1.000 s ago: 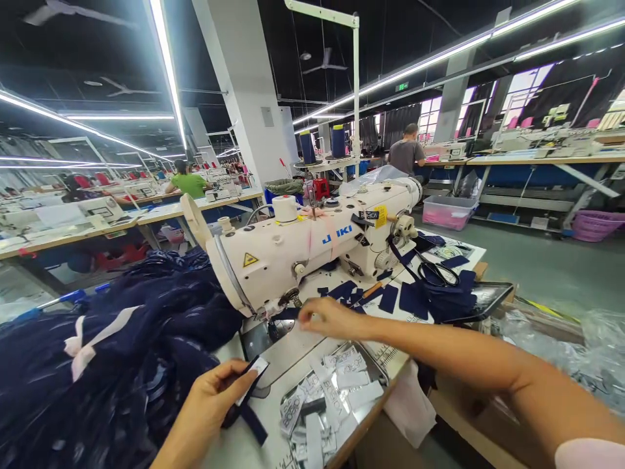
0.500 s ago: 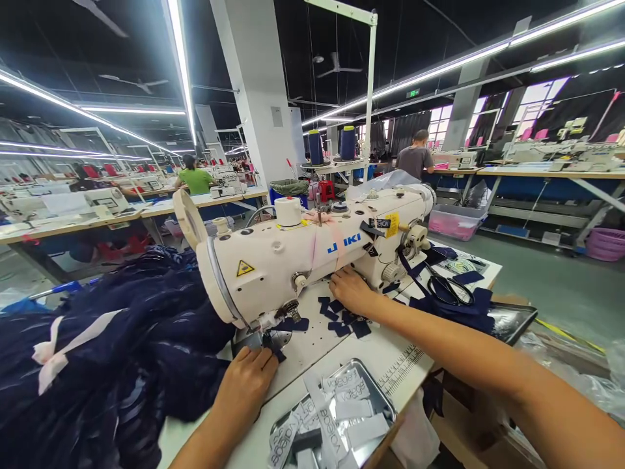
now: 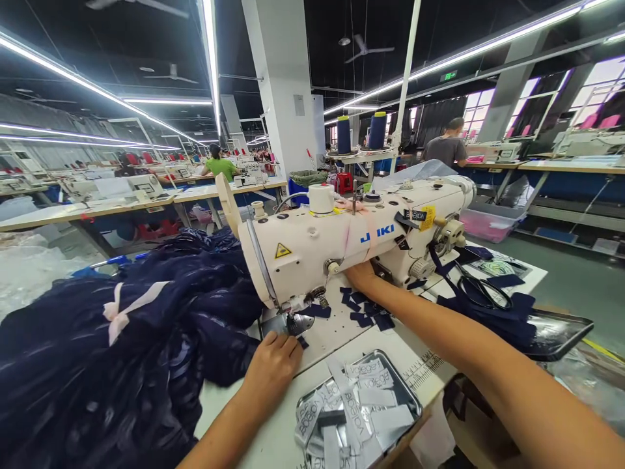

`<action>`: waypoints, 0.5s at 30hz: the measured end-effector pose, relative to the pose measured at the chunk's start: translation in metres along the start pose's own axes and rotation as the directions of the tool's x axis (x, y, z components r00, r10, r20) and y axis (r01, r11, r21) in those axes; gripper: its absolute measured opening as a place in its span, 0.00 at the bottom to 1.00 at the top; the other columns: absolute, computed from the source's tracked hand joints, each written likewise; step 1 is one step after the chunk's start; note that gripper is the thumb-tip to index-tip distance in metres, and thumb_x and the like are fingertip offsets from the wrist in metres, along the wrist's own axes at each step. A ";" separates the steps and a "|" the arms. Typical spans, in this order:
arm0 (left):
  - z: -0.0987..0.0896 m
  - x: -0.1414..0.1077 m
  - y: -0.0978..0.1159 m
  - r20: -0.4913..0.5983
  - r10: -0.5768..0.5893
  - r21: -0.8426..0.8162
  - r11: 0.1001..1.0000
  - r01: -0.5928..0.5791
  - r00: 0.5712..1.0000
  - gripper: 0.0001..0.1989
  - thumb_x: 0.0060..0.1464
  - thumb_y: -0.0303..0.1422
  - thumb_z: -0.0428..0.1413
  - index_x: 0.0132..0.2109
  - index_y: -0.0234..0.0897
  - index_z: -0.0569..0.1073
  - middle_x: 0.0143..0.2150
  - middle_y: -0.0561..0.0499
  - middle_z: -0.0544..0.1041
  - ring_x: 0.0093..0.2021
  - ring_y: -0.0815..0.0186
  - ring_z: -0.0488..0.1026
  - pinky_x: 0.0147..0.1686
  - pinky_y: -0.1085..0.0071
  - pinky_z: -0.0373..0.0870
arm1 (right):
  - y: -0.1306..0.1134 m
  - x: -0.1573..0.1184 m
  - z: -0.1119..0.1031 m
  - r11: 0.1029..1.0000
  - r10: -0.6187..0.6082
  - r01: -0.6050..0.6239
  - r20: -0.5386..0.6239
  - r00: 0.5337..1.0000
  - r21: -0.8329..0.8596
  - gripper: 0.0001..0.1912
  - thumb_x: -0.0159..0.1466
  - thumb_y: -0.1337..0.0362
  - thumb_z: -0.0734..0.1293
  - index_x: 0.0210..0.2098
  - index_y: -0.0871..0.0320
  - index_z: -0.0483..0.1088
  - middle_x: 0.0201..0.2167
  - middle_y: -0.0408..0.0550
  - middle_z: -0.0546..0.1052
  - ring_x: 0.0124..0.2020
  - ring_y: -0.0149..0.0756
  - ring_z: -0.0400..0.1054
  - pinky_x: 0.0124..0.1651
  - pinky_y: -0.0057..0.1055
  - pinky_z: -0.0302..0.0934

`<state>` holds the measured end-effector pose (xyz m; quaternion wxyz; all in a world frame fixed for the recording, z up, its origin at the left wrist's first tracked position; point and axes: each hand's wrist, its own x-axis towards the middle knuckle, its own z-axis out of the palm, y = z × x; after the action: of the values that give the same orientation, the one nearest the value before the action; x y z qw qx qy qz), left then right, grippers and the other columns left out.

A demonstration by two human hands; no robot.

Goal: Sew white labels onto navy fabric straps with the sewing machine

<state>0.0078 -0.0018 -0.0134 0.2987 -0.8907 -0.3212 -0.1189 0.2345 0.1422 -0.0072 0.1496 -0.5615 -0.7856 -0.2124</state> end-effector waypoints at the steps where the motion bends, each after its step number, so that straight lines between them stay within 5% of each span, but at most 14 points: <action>1: 0.000 -0.001 0.000 0.004 0.001 -0.002 1.000 -0.001 1.000 0.14 0.51 0.18 0.42 0.24 0.33 0.67 0.23 0.51 0.68 0.23 0.67 0.62 0.27 0.69 0.54 | 0.000 -0.004 -0.002 1.000 -0.002 0.003 0.016 1.000 -0.028 0.17 0.55 0.80 0.56 0.41 0.69 0.69 0.35 0.62 0.73 0.40 0.46 0.64 0.44 0.43 0.52; 7: -0.003 -0.001 0.002 0.001 0.000 0.015 1.000 -0.001 1.000 0.14 0.50 0.17 0.43 0.24 0.33 0.66 0.22 0.51 0.68 0.23 0.67 0.62 0.28 0.68 0.53 | 0.009 -0.037 -0.024 0.990 -0.082 0.096 0.127 0.989 -0.107 0.13 0.58 0.77 0.56 0.32 0.66 0.72 0.33 0.60 0.73 0.37 0.43 0.65 0.42 0.38 0.52; 15: -0.003 -0.002 0.003 0.005 -0.002 0.031 1.000 0.001 1.000 0.14 0.49 0.16 0.43 0.23 0.34 0.66 0.22 0.50 0.68 0.24 0.66 0.63 0.28 0.68 0.53 | 0.015 -0.046 -0.039 0.978 -0.113 0.136 0.143 0.983 -0.161 0.13 0.60 0.75 0.55 0.35 0.65 0.70 0.35 0.57 0.72 0.38 0.41 0.64 0.41 0.35 0.52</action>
<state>0.0083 -0.0066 -0.0133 0.3115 -0.8861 -0.3245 -0.1119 0.2637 0.0896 0.0075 0.0351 -0.5348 -0.8064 -0.2498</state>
